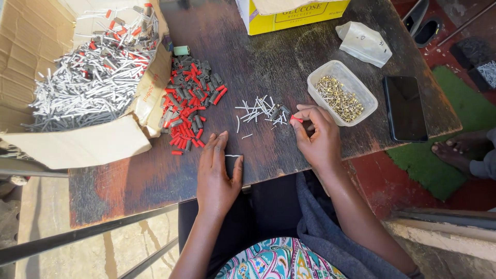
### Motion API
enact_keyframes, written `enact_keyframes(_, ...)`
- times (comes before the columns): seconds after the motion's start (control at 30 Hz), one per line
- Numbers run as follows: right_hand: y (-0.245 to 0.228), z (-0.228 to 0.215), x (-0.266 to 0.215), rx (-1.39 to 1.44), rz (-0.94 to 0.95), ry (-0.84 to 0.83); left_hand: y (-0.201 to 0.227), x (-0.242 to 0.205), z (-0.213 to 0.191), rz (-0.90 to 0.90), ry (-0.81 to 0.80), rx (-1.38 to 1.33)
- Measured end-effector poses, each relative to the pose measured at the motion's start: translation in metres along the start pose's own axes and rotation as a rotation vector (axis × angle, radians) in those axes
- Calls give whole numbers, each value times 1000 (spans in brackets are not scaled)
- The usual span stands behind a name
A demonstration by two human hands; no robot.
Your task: The person sorts small metal fasteners and red plastic sleeves on a wooden table. They pick up the fasteners, separate them, and place them into a cardboard box. The person also handles a plastic container with brass-colored items.
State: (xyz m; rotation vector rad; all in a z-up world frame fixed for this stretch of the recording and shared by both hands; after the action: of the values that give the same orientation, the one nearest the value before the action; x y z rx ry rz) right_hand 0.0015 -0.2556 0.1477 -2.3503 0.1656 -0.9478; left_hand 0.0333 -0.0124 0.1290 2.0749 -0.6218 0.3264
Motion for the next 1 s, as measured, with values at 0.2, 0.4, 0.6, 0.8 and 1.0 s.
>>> enact_keyframes(0.2,12,8,-7,-139,-54,4,7,0,-6,18,7,-36)
enact_keyframes(0.4,28,9,-6,148,186,-42,5,0,-4,22,-8,-44)
enact_keyframes(0.6,-38,55,23,404,143,-240,3,-3,-5,20,20,-27)
enact_keyframes(0.8,-106,134,33,220,-192,-340,2,-3,-3,23,11,30)
enact_keyframes(1.0,-84,85,25,272,-110,-157,0,-2,-4,34,26,7)
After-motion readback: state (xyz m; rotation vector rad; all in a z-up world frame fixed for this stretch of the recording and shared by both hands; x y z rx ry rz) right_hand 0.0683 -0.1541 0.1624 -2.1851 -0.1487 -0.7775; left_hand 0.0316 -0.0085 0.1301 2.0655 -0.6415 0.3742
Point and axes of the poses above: each hand's wrist, its own x-axis towards the middle knuckle, its own z-axis out of the palm, y = z × x, the point moved 8 cm from there along x, towards the middle knuckle, and after that the axes turned 5 degrees about -x, right-handed, at the moved point
